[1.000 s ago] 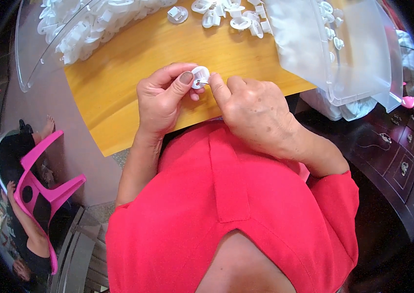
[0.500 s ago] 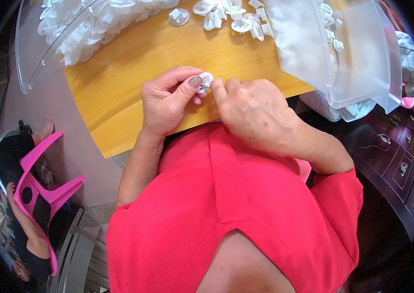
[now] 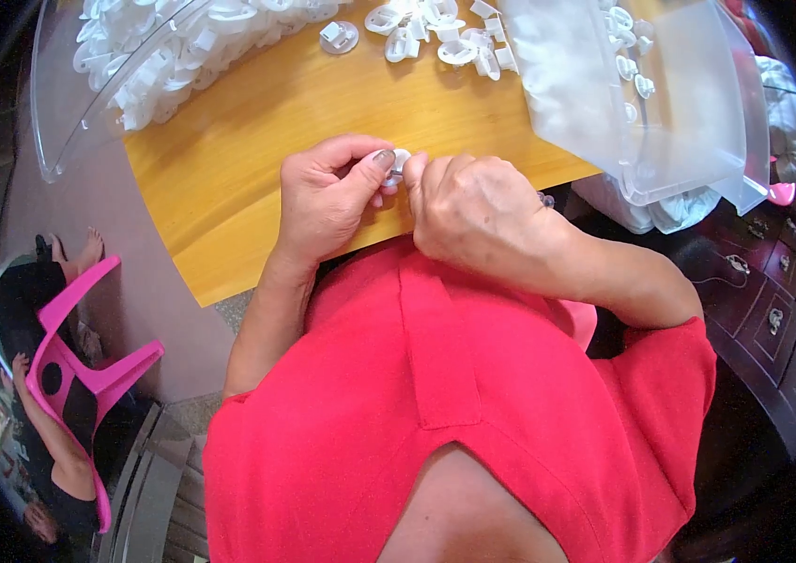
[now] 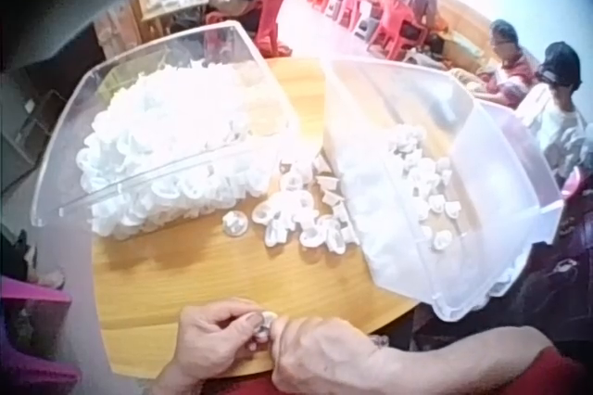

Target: The person repeatedly takes white plastic pieces from a container and uses a small metal tool to assemble components into each piece by hand.

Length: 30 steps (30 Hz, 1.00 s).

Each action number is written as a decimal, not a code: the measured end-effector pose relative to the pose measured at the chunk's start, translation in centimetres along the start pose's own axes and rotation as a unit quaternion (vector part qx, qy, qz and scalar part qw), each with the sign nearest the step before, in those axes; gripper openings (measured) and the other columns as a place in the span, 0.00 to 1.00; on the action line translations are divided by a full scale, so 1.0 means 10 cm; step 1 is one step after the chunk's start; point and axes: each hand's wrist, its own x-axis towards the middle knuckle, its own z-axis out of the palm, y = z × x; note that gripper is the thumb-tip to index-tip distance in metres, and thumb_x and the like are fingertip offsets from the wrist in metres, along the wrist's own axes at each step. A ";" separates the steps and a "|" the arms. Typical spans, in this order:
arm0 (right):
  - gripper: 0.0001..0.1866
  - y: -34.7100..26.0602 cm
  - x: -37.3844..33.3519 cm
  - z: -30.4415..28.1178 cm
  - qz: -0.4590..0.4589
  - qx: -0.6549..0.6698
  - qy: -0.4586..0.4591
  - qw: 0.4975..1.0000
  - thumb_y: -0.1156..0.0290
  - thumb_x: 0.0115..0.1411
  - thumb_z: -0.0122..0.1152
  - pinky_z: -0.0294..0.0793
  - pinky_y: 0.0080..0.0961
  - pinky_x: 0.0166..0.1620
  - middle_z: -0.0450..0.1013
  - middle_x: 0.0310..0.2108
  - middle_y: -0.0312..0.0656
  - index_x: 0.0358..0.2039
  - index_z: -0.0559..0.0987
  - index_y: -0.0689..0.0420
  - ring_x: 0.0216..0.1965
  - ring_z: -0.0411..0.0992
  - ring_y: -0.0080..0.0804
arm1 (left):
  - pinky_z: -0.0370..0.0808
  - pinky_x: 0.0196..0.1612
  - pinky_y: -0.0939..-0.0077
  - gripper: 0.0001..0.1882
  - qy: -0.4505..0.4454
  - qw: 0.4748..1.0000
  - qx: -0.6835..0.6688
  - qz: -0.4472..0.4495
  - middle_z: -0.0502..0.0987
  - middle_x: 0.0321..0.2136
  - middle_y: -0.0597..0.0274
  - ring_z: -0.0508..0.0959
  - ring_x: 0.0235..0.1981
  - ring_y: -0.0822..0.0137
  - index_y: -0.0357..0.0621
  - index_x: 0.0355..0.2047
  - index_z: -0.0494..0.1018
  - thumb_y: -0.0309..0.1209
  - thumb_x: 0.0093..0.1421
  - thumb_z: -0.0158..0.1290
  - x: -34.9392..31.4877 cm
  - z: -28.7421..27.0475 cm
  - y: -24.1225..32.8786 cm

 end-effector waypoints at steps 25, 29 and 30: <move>0.28 0.15 -0.19 -1.08 -0.243 0.868 0.147 0.408 0.63 0.49 0.68 0.74 0.21 0.26 0.75 0.26 0.47 0.44 0.73 0.71 0.23 0.75 0.33 | 0.75 0.32 0.79 0.10 -0.042 0.971 -0.075 0.221 0.77 0.36 0.51 0.77 0.32 0.68 0.32 0.39 0.73 0.24 0.58 0.54 -0.24 -0.03 0.33; 0.27 0.10 -0.31 -1.18 -0.276 0.871 0.147 0.379 0.66 0.47 0.69 0.74 0.21 0.28 0.75 0.28 0.49 0.43 0.73 0.71 0.25 0.76 0.35 | 0.75 0.31 0.80 0.10 -0.017 0.964 -0.037 0.264 0.78 0.35 0.52 0.77 0.32 0.70 0.33 0.39 0.73 0.24 0.58 0.54 -0.35 -0.07 0.47; 0.26 0.10 -0.38 -1.18 -0.279 0.870 0.150 0.377 0.66 0.47 0.69 0.74 0.21 0.27 0.75 0.27 0.48 0.43 0.73 0.71 0.25 0.76 0.35 | 0.75 0.31 0.80 0.09 -0.005 0.960 -0.019 0.280 0.78 0.34 0.53 0.77 0.31 0.71 0.33 0.39 0.73 0.24 0.58 0.54 -0.36 -0.08 0.51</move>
